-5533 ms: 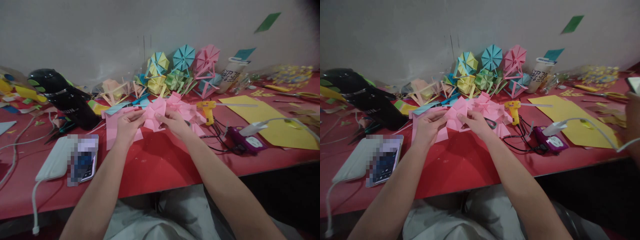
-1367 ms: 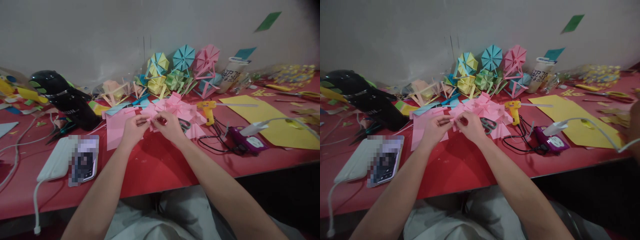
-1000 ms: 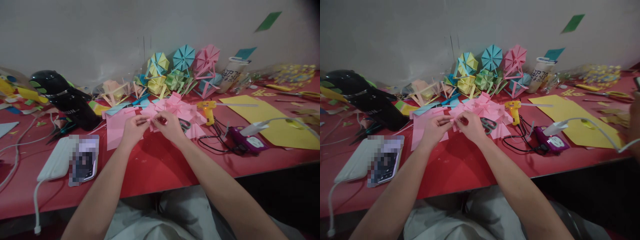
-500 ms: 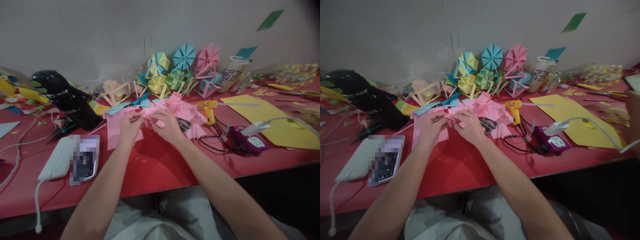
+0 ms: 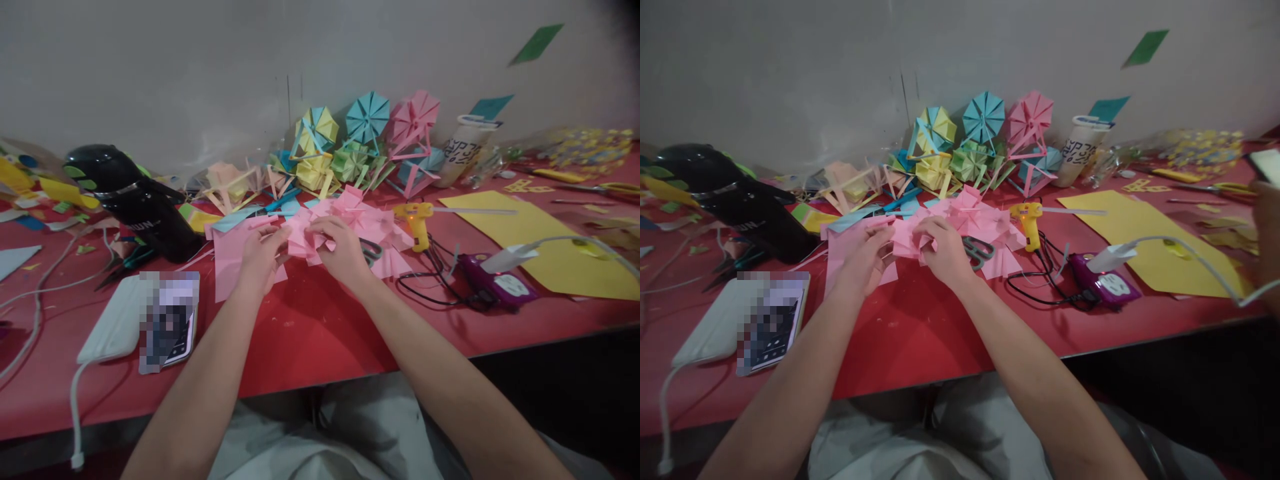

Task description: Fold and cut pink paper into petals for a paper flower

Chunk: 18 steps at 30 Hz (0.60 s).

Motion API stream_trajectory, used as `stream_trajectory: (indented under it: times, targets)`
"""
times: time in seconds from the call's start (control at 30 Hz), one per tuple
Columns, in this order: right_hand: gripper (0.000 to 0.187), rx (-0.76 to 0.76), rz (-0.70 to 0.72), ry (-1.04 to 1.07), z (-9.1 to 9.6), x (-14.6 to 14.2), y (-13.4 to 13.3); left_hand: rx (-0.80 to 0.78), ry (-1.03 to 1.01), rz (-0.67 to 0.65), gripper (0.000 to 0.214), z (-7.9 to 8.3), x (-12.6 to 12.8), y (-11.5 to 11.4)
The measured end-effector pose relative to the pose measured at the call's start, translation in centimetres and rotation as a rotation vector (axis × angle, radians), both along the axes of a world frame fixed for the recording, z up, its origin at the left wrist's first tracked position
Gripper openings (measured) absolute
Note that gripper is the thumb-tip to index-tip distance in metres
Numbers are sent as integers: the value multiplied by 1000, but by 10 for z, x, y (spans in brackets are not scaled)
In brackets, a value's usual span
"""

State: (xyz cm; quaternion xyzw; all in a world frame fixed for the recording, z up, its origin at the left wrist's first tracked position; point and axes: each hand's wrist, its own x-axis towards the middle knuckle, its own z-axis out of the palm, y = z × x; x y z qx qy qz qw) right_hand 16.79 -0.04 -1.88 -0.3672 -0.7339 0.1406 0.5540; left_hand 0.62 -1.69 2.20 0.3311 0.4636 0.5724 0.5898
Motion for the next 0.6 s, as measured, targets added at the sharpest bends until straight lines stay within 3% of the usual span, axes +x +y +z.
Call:
stream_trajectory:
  times: [0.2,0.33,0.5,0.6]
  targets:
    - [44,-84,-14,104,3,3,-1,-80,142,-98,54,-2,1,-3]
    - [42,-156,66,228,2,2,1,-80,147,-154,57,-6,0,-1]
    - [20,-284,44,395,1,1,5,-39,86,-22,57,-3,-1,1]
    - [15,-363,102,434,3,3,5,-11,43,10,59,-1,-1,2]
